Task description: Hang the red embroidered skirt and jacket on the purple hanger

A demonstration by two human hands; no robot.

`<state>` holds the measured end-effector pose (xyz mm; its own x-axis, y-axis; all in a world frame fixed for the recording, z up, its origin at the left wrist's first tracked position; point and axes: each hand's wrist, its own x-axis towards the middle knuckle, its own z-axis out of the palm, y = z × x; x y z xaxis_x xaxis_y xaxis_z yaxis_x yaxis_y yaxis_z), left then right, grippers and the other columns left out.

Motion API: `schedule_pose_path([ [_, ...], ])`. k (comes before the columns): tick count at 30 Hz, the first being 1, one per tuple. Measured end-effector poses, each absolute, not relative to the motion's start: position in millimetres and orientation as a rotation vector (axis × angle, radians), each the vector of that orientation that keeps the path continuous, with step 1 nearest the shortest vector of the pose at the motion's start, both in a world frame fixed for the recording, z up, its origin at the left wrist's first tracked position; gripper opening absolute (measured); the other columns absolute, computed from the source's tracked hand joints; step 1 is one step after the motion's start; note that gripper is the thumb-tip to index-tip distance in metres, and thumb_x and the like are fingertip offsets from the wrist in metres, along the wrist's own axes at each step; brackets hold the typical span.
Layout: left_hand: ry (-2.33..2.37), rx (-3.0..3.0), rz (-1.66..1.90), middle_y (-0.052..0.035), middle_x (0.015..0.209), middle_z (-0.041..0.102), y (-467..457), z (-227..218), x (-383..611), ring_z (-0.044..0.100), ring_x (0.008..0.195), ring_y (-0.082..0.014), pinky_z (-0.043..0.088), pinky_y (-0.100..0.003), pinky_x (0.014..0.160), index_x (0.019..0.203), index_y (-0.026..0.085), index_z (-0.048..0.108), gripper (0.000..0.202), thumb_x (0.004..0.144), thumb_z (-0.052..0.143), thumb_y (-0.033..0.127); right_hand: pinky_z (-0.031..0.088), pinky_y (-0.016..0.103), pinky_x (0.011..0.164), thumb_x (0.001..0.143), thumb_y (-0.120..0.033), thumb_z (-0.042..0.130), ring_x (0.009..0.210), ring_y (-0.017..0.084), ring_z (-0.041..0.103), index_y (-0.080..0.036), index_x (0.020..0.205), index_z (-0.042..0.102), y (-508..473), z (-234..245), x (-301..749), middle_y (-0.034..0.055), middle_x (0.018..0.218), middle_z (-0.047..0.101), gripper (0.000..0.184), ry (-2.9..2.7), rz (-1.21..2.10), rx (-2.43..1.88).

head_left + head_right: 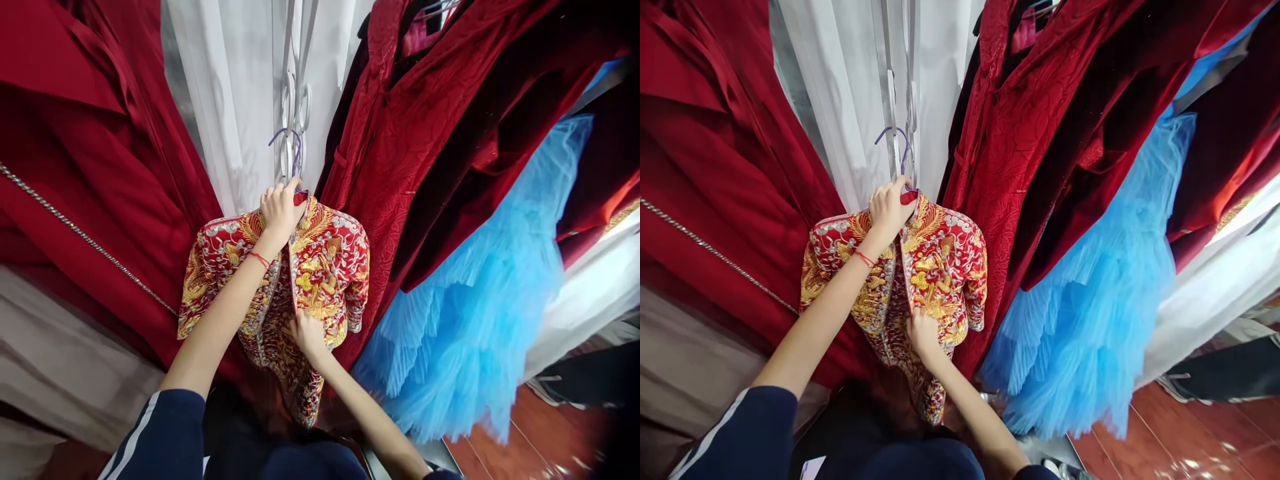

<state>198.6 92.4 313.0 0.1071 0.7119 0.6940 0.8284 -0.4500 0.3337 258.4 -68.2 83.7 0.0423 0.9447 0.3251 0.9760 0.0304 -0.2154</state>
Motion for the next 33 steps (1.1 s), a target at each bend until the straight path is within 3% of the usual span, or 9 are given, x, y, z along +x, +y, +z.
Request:
schedule_pose_path([
  [6, -1.584, -2.192, -1.287, -0.011, 0.108, 0.069, 93, 312, 207, 0.059, 0.109, -0.0311, 0.043, -0.045, 0.093, 0.12, 0.029, 0.064, 0.031, 0.091, 0.057, 0.035, 0.04, 0.025, 0.063, 0.092, -0.028, 0.049, 0.063, 0.016, 0.062, -0.019, 0.081, 0.056, -85, 88, 255, 0.0039, 0.068, 0.063, 0.016, -2.002, -0.211, -1.625],
  [10, -1.585, -2.199, -1.284, -0.0117, 0.107, 0.069, 92, 313, 206, 0.059, 0.108, -0.0317, 0.044, -0.045, 0.091, 0.119, 0.028, 0.065, 0.03, 0.091, 0.057, 0.034, 0.037, 0.025, 0.054, 0.089, -0.021, 0.05, 0.056, 0.017, 0.06, -0.017, 0.084, 0.055, -75, 74, 241, 0.0056, 0.068, 0.065, 0.008, -2.009, -0.145, -1.828],
  [14, -1.595, -2.204, -1.279, -0.0114, 0.109, 0.069, 92, 314, 205, 0.058, 0.109, -0.0312, 0.044, -0.044, 0.092, 0.12, 0.028, 0.063, 0.031, 0.09, 0.058, 0.034, 0.041, 0.025, 0.063, 0.092, -0.024, 0.047, 0.067, 0.017, 0.064, -0.018, 0.087, 0.055, -67, 66, 234, 0.0058, 0.076, 0.066, 0.012, -2.031, -0.133, -1.681],
  [19, -1.602, -2.201, -1.284, -0.0101, 0.108, 0.07, 92, 315, 205, 0.059, 0.106, -0.0296, 0.045, -0.041, 0.088, 0.117, 0.029, 0.065, 0.029, 0.091, 0.056, 0.035, 0.039, 0.025, 0.059, 0.093, -0.022, 0.046, 0.064, 0.016, 0.063, -0.017, 0.092, 0.056, -68, 58, 225, 0.0067, 0.078, 0.067, 0.012, -1.989, -0.089, -1.725],
  [22, -1.592, -2.204, -1.294, -0.0106, 0.108, 0.07, 91, 316, 203, 0.06, 0.105, -0.0296, 0.045, -0.042, 0.087, 0.116, 0.028, 0.065, 0.028, 0.092, 0.054, 0.034, 0.043, 0.025, 0.066, 0.095, -0.027, 0.045, 0.071, 0.017, 0.065, -0.017, 0.093, 0.057, -66, 48, 220, 0.0061, 0.079, 0.066, 0.015, -2.005, -0.043, -1.695],
  [28, -1.543, -2.279, -1.267, -0.0092, 0.113, 0.069, 89, 314, 196, 0.059, 0.108, -0.0286, 0.045, -0.04, 0.089, 0.122, 0.029, 0.063, 0.033, 0.09, 0.056, 0.035, 0.046, 0.025, 0.062, 0.094, -0.019, 0.044, 0.068, 0.017, 0.066, -0.012, 0.113, 0.056, -28, 27, 247, 0.012, 0.091, 0.069, 0.023, -1.93, 0.108, -1.82],
  [31, -1.503, -2.283, -1.271, -0.0094, 0.117, 0.068, 87, 312, 195, 0.058, 0.109, -0.0283, 0.044, -0.04, 0.09, 0.127, 0.029, 0.061, 0.037, 0.094, 0.046, 0.034, 0.048, 0.025, 0.071, 0.093, -0.033, 0.054, 0.076, 0.016, 0.066, -0.018, 0.105, 0.06, -15, 24, 284, 0.0077, 0.096, 0.069, 0.02, -1.915, 0.196, -1.708],
  [33, -1.495, -2.281, -1.284, -0.01, 0.118, 0.067, 86, 310, 193, 0.057, 0.111, -0.0288, 0.044, -0.04, 0.091, 0.129, 0.028, 0.061, 0.04, 0.095, 0.044, 0.042, 0.048, 0.025, 0.079, 0.094, -0.042, 0.051, 0.085, 0.016, 0.065, -0.02, 0.099, 0.061, -16, 22, 315, 0.0057, 0.096, 0.068, 0.024, -1.836, 0.24, -1.662],
])
